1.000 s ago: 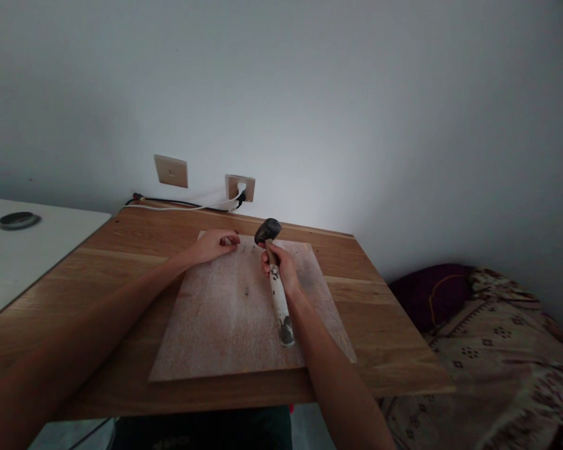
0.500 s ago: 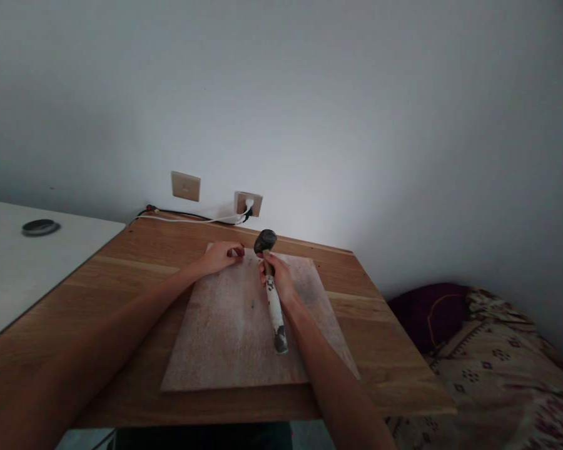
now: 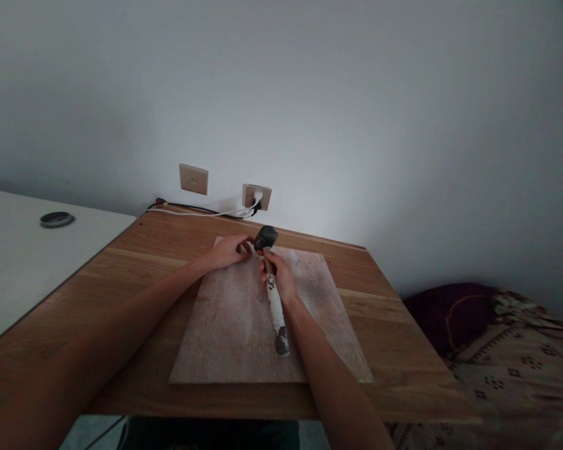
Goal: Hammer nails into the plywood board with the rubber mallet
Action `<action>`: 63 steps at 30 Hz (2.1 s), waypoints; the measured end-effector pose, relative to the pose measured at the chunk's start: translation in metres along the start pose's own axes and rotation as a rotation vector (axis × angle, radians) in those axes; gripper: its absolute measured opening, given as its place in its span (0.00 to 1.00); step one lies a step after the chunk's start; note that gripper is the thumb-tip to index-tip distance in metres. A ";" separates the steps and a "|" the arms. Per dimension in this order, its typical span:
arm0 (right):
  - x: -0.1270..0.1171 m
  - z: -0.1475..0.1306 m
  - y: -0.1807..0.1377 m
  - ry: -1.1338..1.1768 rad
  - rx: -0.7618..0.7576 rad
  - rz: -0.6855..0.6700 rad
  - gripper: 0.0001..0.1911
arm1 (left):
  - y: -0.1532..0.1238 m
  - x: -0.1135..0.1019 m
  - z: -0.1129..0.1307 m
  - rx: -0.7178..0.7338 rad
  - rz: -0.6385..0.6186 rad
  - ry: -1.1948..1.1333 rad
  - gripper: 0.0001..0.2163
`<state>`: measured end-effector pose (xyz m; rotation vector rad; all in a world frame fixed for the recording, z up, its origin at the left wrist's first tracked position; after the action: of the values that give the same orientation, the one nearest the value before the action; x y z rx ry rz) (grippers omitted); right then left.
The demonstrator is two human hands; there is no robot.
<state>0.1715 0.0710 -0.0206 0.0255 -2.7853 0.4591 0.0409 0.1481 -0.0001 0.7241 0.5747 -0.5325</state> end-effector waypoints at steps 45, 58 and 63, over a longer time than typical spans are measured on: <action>0.010 0.004 -0.007 -0.100 0.073 0.002 0.15 | 0.001 -0.005 0.003 -0.106 -0.034 0.102 0.19; 0.015 0.007 -0.008 -0.108 0.076 -0.020 0.12 | 0.001 -0.006 0.004 -0.078 -0.017 0.146 0.20; 0.012 0.005 -0.007 -0.098 0.073 -0.007 0.12 | 0.001 -0.006 0.001 -0.071 -0.019 0.133 0.20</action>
<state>0.1586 0.0629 -0.0189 0.0763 -2.8614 0.5725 0.0374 0.1492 0.0050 0.6906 0.7216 -0.4818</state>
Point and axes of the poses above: each hand's wrist, its own y-axis towards the middle knuckle, its own x-axis out of the palm, z = x × y, the point moved 9 cm from there along y, towards the middle knuckle, and after that the axes turned 12 degrees about x, right-handed, at the moved point
